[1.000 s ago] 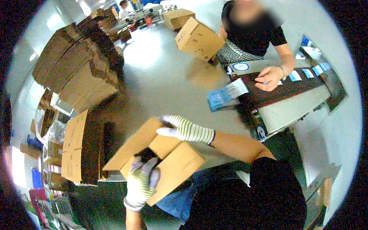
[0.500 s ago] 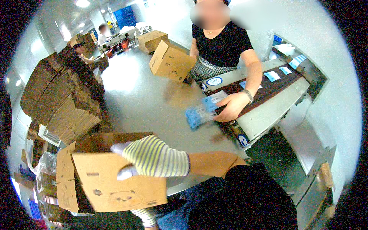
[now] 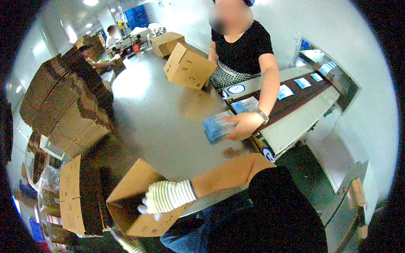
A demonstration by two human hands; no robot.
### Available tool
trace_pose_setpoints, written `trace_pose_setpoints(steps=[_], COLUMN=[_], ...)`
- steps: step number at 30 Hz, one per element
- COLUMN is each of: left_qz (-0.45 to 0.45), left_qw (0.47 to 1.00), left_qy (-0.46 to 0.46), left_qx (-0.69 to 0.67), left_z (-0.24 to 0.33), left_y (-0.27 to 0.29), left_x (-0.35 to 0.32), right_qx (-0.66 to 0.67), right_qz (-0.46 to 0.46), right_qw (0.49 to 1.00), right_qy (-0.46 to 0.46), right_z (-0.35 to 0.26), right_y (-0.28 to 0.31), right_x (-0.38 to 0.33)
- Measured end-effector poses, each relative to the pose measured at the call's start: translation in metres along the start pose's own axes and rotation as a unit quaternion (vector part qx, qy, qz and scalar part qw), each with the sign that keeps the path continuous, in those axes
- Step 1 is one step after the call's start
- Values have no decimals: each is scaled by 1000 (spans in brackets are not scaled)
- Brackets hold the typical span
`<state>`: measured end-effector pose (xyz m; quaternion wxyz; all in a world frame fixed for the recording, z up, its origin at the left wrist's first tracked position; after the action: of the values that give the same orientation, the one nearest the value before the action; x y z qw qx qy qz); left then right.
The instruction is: The person takes small blue packages from a conveyor belt and places them into a cardboard box by hand.
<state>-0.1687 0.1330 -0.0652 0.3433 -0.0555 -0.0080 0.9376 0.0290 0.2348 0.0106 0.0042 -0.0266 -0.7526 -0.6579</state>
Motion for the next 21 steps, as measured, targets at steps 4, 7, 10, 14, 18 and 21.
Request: trace_pose_setpoints(steps=[4, 7, 10, 14, 18, 21], left_qz=[-12, -202, -179, -224, -303, -232], left_qw=[707, 510, 453, 437, 578, 619], left_qy=[-457, -455, -495, -496, -561, -558], left_qx=[540, 701, 720, 716, 510, 502], left_z=[130, 88, 83, 73, 87, 92], left_y=[-51, -94, -105, -123, -137, -127], left_x=[-50, -61, -65, -78, -113, -101], right_qx=[-81, 3, 10, 11, 230, 346], right_qz=[5, 18, 144, 414, 454, 454], right_qw=[988, 1000, 986, 896, 849, 818], right_qy=[134, 7, -87, -162, -139, -66], right_z=[-3, 56, 83, 89, 117, 118], right_y=[-21, -15, 24, 32, 6, 3], right_x=[-14, -14, -22, -38, -29, -3])
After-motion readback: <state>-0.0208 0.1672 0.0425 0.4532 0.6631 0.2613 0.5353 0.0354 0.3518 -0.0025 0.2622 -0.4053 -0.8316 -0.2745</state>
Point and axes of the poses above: each hand's wrist, its own x-axis towards the middle knuckle, its own y-axis out of the back of the hand, z = x × y, the point moved 10 cm from there along x, towards the middle knuckle
